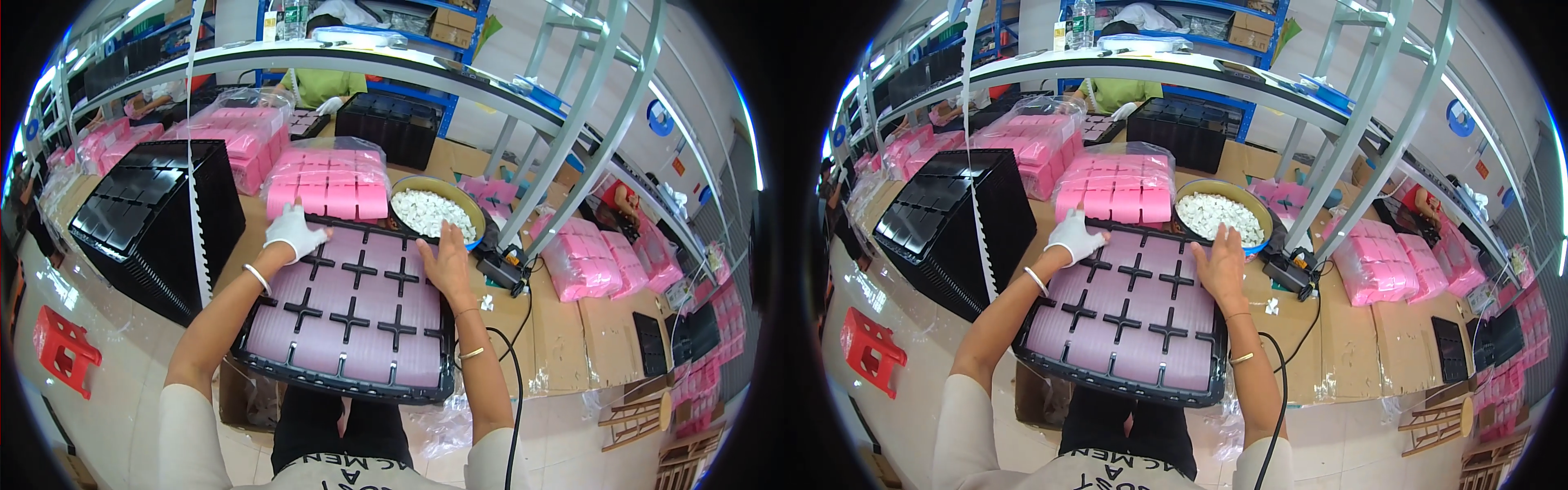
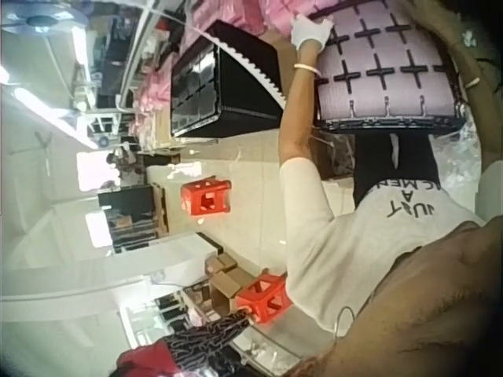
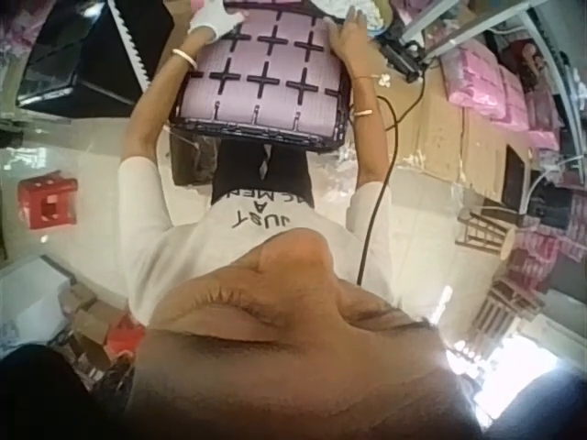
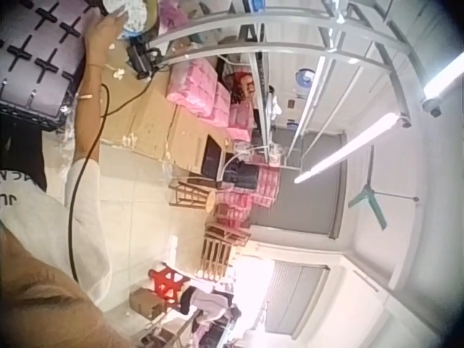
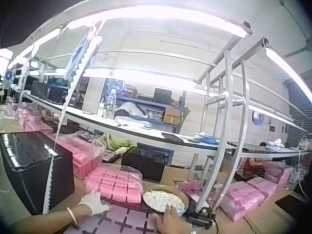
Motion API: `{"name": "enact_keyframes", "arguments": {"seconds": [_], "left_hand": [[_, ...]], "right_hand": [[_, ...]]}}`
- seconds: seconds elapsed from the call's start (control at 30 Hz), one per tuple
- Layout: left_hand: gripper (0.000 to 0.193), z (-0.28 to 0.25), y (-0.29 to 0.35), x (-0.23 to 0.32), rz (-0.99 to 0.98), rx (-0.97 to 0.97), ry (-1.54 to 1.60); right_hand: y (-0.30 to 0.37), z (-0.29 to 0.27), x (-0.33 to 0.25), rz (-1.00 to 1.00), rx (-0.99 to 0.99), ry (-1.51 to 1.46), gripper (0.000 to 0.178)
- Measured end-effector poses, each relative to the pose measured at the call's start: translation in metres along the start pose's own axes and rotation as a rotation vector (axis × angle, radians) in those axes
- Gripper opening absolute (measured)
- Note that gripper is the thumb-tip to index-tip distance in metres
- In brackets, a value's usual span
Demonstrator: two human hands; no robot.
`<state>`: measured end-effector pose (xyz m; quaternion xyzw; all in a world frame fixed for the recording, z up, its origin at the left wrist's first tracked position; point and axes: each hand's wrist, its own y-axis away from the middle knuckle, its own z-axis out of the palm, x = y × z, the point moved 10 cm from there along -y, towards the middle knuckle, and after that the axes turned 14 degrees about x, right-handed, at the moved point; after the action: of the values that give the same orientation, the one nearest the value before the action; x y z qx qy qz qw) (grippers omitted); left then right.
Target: The person peels adhesive pads from a strip and sticks them onto a black plastic tray by hand, places a pink foam insert inside, and repeats applying adhesive pads onto another tray.
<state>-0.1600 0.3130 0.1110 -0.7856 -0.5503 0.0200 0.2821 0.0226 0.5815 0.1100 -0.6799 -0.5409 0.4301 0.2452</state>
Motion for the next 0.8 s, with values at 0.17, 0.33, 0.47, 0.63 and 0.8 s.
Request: {"name": "enact_keyframes", "arguments": {"seconds": [0.17,0.33,0.47,0.63,0.8], "left_hand": [[0.101,0.046,-0.010,-0.051,-0.115,-0.233,0.272],[0.068,0.063,-0.022,-0.059,-0.091,-0.171,0.461],[0.053,0.065,-0.024,-0.069,-0.076,-0.137,0.538],[0.057,0.066,-0.025,-0.060,0.068,-0.034,0.536],[0.064,-0.018,0.044,-0.061,0.078,0.101,0.427]], "right_hand": [[0.015,0.036,0.053,0.423,-0.260,-0.146,0.075],[0.012,0.032,0.067,0.496,-0.238,-0.195,0.049],[0.015,0.039,0.061,0.480,-0.249,-0.223,0.048],[0.021,0.027,0.070,0.490,-0.293,-0.193,0.062],[0.056,-0.048,-0.021,0.133,-0.112,-0.227,0.059]]}}
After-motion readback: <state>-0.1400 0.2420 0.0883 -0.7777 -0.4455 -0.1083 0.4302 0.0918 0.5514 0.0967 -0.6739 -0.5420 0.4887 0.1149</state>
